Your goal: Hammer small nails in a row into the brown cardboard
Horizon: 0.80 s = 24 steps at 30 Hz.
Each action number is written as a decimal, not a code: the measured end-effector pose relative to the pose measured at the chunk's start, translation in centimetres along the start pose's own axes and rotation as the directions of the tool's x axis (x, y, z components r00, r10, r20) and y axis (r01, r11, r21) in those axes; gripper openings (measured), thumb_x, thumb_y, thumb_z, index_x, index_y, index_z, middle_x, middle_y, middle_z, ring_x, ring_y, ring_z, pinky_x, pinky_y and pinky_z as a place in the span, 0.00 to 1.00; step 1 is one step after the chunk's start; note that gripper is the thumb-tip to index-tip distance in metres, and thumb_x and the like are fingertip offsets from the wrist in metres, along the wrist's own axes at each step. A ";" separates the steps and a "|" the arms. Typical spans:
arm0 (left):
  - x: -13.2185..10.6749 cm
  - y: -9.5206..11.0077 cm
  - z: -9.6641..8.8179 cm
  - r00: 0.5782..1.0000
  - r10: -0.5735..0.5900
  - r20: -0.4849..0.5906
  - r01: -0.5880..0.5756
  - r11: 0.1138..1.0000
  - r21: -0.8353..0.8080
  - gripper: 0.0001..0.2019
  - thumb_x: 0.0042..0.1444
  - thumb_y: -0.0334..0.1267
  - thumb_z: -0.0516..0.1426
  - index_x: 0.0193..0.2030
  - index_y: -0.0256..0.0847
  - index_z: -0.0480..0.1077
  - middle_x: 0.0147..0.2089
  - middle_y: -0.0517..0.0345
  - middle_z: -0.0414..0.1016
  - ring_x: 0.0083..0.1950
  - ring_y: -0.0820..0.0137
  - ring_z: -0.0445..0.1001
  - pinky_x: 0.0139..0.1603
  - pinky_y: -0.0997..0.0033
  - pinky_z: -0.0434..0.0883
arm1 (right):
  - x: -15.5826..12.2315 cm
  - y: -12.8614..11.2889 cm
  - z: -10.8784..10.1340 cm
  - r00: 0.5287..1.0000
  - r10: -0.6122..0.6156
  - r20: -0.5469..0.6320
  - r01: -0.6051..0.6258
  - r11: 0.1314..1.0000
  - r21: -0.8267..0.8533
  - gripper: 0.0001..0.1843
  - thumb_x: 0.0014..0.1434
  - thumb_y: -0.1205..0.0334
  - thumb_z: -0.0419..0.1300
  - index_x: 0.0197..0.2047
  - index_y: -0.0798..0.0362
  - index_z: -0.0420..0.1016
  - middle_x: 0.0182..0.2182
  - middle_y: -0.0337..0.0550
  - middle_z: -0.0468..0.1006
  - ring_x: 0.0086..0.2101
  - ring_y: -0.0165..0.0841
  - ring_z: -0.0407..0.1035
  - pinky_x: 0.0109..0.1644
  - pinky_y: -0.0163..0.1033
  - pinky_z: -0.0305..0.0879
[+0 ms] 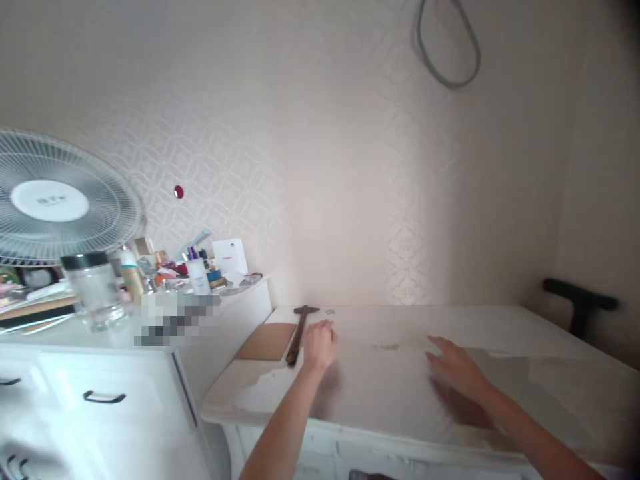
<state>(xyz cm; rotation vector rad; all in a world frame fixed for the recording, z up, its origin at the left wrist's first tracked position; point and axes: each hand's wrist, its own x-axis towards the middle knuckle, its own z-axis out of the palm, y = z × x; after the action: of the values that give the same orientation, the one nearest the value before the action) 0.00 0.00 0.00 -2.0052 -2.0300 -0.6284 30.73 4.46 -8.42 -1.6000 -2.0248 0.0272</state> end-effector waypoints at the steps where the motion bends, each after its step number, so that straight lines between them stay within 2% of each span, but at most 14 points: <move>1: 0.4 -1.3 -0.5 0.999 -0.041 -0.017 0.041 0.999 0.025 0.19 0.59 0.30 0.46 0.52 0.36 0.72 0.53 0.49 0.74 0.53 0.64 0.72 0.59 0.65 0.63 | 0.0 0.7 0.8 0.999 0.031 0.007 -0.031 0.998 -0.062 0.29 0.61 0.58 0.44 0.60 0.63 0.65 0.57 0.60 0.67 0.58 0.45 0.60 0.60 0.52 0.56; 3: 1.1 -4.0 -1.2 0.991 -0.130 -0.016 0.131 0.988 0.088 0.19 0.60 0.30 0.46 0.53 0.38 0.71 0.52 0.49 0.75 0.53 0.63 0.72 0.58 0.65 0.64 | -0.2 1.3 1.6 0.997 0.073 0.009 -0.070 0.985 -0.158 0.28 0.62 0.57 0.43 0.61 0.61 0.65 0.58 0.59 0.66 0.58 0.47 0.58 0.59 0.56 0.56; 6: 1.3 -7.6 -1.3 0.967 -0.251 0.052 0.237 0.953 0.190 0.19 0.59 0.33 0.49 0.56 0.38 0.67 0.58 0.45 0.69 0.58 0.60 0.68 0.57 0.63 0.64 | -0.5 1.2 1.8 0.996 0.087 0.027 -0.078 0.966 -0.247 0.27 0.63 0.56 0.42 0.60 0.56 0.66 0.59 0.55 0.65 0.58 0.47 0.58 0.59 0.59 0.53; 8: 1.2 -9.4 -1.2 0.944 -0.315 0.103 0.286 0.931 0.226 0.21 0.59 0.39 0.52 0.59 0.37 0.64 0.62 0.43 0.65 0.62 0.57 0.64 0.57 0.61 0.65 | -0.6 0.9 1.6 0.995 0.090 0.047 -0.074 0.958 -0.276 0.26 0.64 0.56 0.41 0.59 0.53 0.67 0.59 0.51 0.66 0.58 0.46 0.58 0.60 0.59 0.52; 10: 1.1 -10.4 -1.2 0.921 -0.352 0.164 0.312 0.923 0.226 0.22 0.59 0.43 0.52 0.58 0.37 0.65 0.61 0.42 0.66 0.62 0.56 0.65 0.55 0.61 0.66 | -0.6 0.7 1.4 0.994 0.092 0.061 -0.071 0.955 -0.287 0.26 0.64 0.56 0.41 0.59 0.53 0.68 0.59 0.50 0.66 0.58 0.45 0.58 0.60 0.58 0.52; 18: 0.3 -11.9 -2.2 0.895 -0.368 0.252 0.291 0.910 0.295 0.19 0.57 0.37 0.53 0.55 0.37 0.66 0.59 0.44 0.69 0.59 0.59 0.67 0.55 0.64 0.66 | -0.9 0.3 1.0 0.998 0.061 0.033 -0.049 0.959 -0.278 0.24 0.64 0.57 0.42 0.56 0.54 0.71 0.57 0.53 0.68 0.56 0.48 0.60 0.58 0.59 0.54; 21: 0.1 -11.8 -2.3 0.912 -0.319 0.259 0.229 0.917 0.326 0.16 0.56 0.33 0.52 0.51 0.37 0.68 0.54 0.45 0.72 0.56 0.59 0.70 0.53 0.65 0.67 | -1.0 0.1 0.7 0.998 0.051 0.041 -0.037 0.956 -0.290 0.24 0.64 0.58 0.43 0.56 0.56 0.70 0.57 0.54 0.68 0.56 0.49 0.60 0.58 0.59 0.55; 24: 0.2 -10.8 -2.4 0.928 -0.281 0.247 0.188 0.921 0.342 0.18 0.55 0.29 0.51 0.54 0.36 0.66 0.54 0.43 0.72 0.55 0.59 0.71 0.52 0.65 0.68 | -1.0 0.0 0.6 0.998 0.051 0.048 -0.035 0.958 -0.285 0.24 0.64 0.59 0.43 0.56 0.57 0.70 0.57 0.55 0.68 0.57 0.49 0.60 0.58 0.58 0.55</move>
<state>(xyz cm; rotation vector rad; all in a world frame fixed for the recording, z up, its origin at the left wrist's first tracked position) -11.01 -0.66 0.59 -1.7624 -2.3876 -0.0322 30.62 3.70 -9.30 -1.8356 -2.1111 -0.2158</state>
